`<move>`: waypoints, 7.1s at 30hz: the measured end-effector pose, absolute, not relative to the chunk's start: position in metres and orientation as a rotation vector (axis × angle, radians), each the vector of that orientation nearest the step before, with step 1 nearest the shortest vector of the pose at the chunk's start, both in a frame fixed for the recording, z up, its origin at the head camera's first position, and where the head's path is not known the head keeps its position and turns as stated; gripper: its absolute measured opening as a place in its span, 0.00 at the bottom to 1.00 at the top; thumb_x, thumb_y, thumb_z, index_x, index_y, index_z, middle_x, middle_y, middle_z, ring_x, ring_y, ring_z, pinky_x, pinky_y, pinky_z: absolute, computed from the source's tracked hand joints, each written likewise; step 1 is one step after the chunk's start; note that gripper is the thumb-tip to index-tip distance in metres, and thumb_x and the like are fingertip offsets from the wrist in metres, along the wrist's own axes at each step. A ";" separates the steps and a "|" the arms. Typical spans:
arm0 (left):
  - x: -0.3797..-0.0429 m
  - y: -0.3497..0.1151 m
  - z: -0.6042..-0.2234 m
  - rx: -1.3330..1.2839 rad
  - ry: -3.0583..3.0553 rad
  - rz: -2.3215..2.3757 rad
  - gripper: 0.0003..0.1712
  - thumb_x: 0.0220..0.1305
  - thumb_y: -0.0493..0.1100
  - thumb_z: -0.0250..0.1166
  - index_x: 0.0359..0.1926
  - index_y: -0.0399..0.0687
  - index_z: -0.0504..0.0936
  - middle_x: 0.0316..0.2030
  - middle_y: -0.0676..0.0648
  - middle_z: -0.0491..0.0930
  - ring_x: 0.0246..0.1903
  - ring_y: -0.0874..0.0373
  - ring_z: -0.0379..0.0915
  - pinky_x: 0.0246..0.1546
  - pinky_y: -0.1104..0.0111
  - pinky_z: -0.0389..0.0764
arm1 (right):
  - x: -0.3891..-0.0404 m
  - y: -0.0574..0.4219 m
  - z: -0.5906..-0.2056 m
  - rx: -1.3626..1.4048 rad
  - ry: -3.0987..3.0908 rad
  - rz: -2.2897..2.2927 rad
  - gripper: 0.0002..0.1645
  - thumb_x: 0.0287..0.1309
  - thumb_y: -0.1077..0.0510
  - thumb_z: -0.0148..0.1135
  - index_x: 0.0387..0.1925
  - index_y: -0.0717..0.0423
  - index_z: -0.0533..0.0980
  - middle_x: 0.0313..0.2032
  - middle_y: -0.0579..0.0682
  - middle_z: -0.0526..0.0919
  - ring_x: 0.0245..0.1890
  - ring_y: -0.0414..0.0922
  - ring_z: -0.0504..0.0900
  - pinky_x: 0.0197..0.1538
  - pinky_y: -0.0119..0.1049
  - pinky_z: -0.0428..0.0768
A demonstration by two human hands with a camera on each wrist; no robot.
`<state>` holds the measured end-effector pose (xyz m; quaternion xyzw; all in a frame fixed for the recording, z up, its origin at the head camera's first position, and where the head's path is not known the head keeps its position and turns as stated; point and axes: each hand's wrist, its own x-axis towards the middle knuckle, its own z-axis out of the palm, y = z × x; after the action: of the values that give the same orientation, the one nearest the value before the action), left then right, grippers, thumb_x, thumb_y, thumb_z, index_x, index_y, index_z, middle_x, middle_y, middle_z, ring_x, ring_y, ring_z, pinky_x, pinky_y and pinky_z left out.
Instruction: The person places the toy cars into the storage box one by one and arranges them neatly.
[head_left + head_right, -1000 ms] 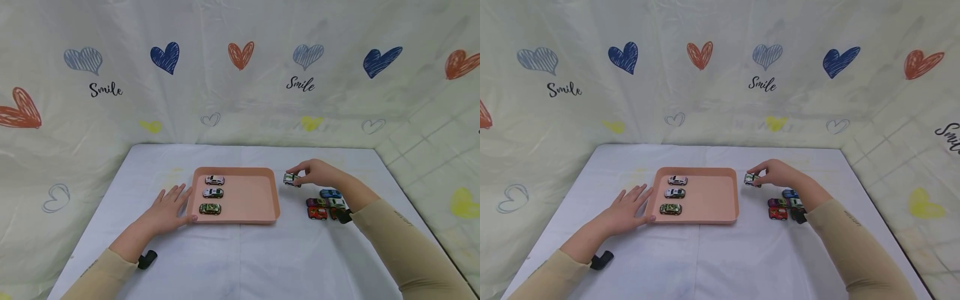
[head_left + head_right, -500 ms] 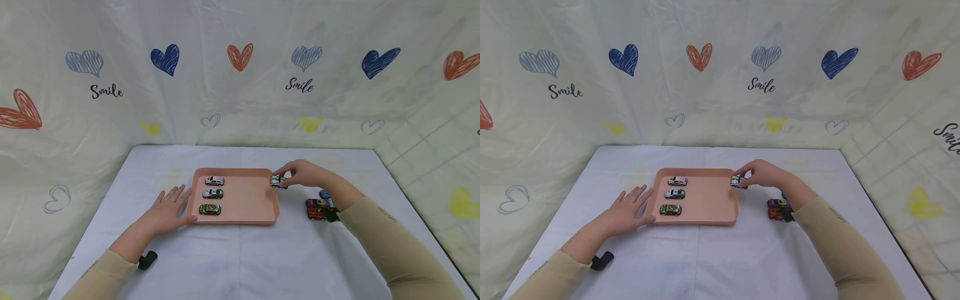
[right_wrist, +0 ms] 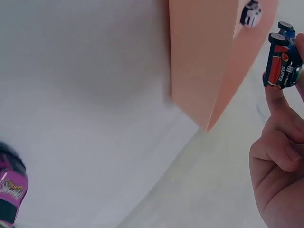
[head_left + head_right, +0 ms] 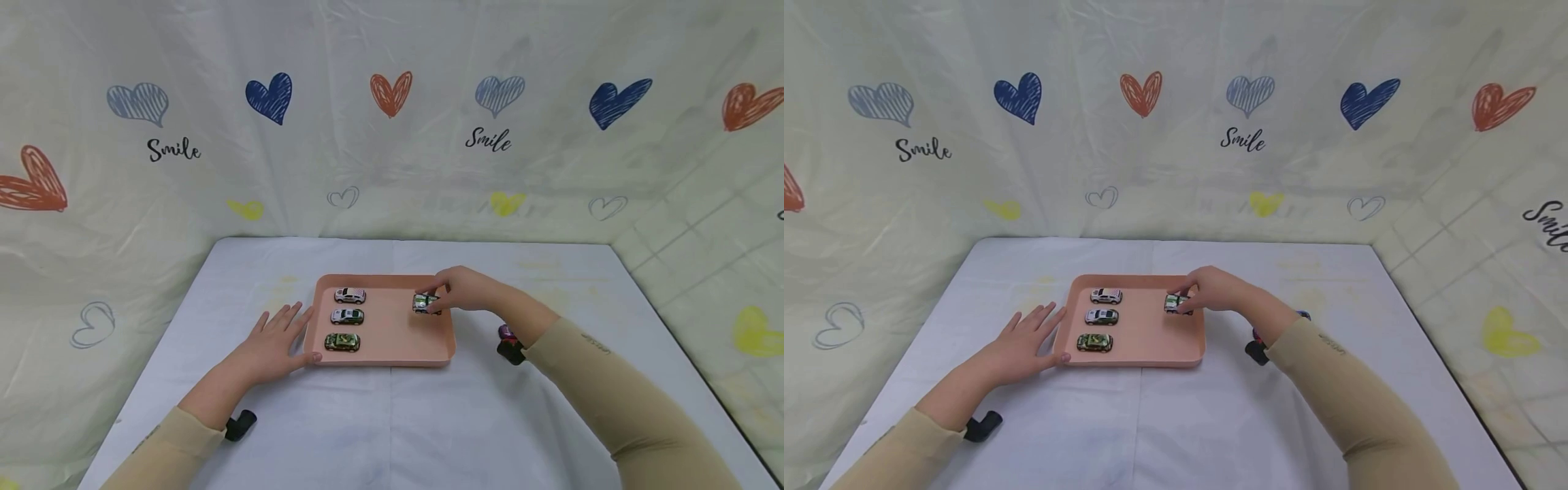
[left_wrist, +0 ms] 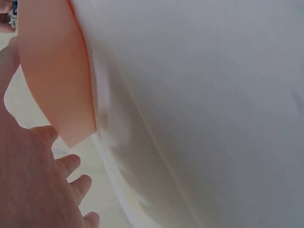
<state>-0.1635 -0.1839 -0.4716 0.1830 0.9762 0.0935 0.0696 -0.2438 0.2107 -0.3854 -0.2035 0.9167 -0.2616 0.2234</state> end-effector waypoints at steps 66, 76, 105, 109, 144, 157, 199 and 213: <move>-0.162 -0.184 -0.467 0.538 2.927 0.283 0.59 0.58 0.81 0.51 0.79 0.54 0.48 0.78 0.42 0.47 0.76 0.42 0.39 0.72 0.40 0.39 | -0.223 0.127 -0.416 -0.908 2.482 -0.187 0.21 0.56 0.49 0.73 0.53 0.32 0.84 0.39 0.30 0.83 0.41 0.32 0.76 0.48 0.32 0.76; -0.162 -0.183 -0.466 0.550 2.930 0.276 0.59 0.58 0.80 0.52 0.79 0.52 0.49 0.77 0.41 0.48 0.76 0.40 0.40 0.72 0.39 0.40 | -0.225 0.129 -0.414 -0.935 2.487 -0.202 0.22 0.56 0.49 0.73 0.54 0.30 0.83 0.39 0.30 0.82 0.40 0.31 0.77 0.44 0.31 0.76; -0.163 -0.183 -0.471 0.529 2.934 0.254 0.61 0.55 0.84 0.49 0.79 0.54 0.50 0.77 0.42 0.48 0.76 0.41 0.41 0.72 0.39 0.41 | -0.230 0.182 -0.389 -0.871 2.544 -0.470 0.23 0.59 0.49 0.71 0.57 0.39 0.82 0.41 0.38 0.82 0.35 0.41 0.74 0.38 0.36 0.77; -0.163 -0.183 -0.470 0.536 2.929 0.266 0.62 0.55 0.85 0.47 0.79 0.53 0.49 0.77 0.41 0.48 0.76 0.41 0.40 0.72 0.39 0.39 | -0.232 0.200 -0.388 -0.842 2.555 -0.544 0.22 0.60 0.48 0.70 0.57 0.39 0.82 0.44 0.43 0.83 0.34 0.43 0.74 0.36 0.37 0.77; -0.163 -0.184 -0.468 0.541 2.928 0.252 0.62 0.55 0.85 0.46 0.79 0.54 0.47 0.77 0.41 0.47 0.76 0.40 0.39 0.72 0.39 0.39 | -0.204 0.351 -0.404 -0.535 2.666 -0.468 0.22 0.60 0.49 0.70 0.54 0.49 0.83 0.54 0.54 0.82 0.55 0.57 0.78 0.54 0.55 0.79; -0.162 -0.183 -0.466 0.532 2.927 0.277 0.61 0.56 0.83 0.49 0.79 0.53 0.48 0.77 0.41 0.47 0.76 0.40 0.39 0.72 0.40 0.39 | -0.203 0.358 -0.408 -0.523 2.608 -0.355 0.21 0.60 0.56 0.68 0.56 0.48 0.82 0.56 0.58 0.80 0.58 0.61 0.76 0.56 0.58 0.77; -0.157 -0.182 -0.455 0.538 2.911 0.294 0.58 0.60 0.79 0.52 0.79 0.50 0.49 0.77 0.39 0.48 0.75 0.38 0.41 0.72 0.40 0.40 | -0.214 0.344 -0.405 -0.423 2.632 -0.456 0.25 0.59 0.56 0.70 0.59 0.47 0.81 0.59 0.61 0.78 0.61 0.62 0.73 0.58 0.60 0.75; -0.163 -0.186 -0.468 0.547 2.921 0.291 0.61 0.55 0.85 0.47 0.79 0.54 0.48 0.78 0.42 0.47 0.76 0.41 0.39 0.73 0.42 0.39 | -0.220 0.327 -0.398 -0.405 2.576 -0.572 0.26 0.60 0.53 0.69 0.61 0.43 0.79 0.58 0.56 0.79 0.56 0.55 0.75 0.52 0.52 0.80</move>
<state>-0.1632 -0.1857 -0.4675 0.1827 0.9752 0.0971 0.0779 -0.2200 0.3274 -0.3976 -0.1474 0.9382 -0.2084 0.2337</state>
